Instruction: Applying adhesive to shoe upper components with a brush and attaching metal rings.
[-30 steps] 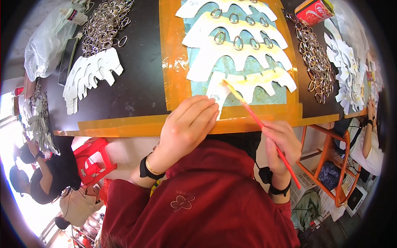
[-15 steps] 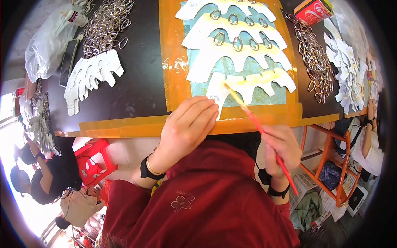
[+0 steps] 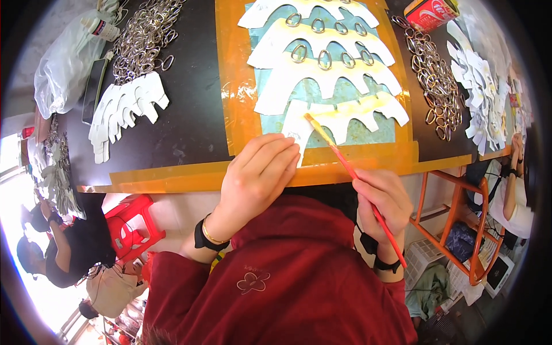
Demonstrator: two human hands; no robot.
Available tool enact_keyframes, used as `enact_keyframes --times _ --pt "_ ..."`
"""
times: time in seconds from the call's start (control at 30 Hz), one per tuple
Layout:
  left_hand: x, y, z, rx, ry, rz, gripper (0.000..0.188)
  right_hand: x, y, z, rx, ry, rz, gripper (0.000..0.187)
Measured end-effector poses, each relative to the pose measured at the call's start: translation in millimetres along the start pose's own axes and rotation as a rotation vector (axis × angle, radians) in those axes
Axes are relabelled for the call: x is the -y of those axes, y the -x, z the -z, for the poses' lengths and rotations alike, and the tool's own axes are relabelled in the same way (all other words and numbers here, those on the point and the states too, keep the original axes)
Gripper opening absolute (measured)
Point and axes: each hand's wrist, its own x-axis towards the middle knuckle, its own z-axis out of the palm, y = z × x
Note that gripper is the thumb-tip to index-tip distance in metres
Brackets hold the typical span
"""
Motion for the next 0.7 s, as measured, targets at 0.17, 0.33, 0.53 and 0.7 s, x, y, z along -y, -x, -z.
enact_keyframes --times 0.17,0.33,0.53,0.7 --pt "2.8 0.5 -0.1 0.013 -0.029 -0.051 0.020 -3.0 3.0 10.0 -0.026 0.047 -0.042 0.025" --pt "2.5 1.5 -0.7 0.003 -0.044 -0.039 0.020 -1.7 1.2 5.8 -0.048 0.078 -0.008 0.023" --pt "-0.4 0.0 -1.2 -0.011 -0.021 0.003 0.021 0.4 6.3 12.2 -0.049 0.092 -0.051 0.023" --pt "0.4 1.6 -2.0 -0.009 -0.022 0.002 0.021 -1.5 15.4 12.1 -0.023 0.100 -0.023 0.022"
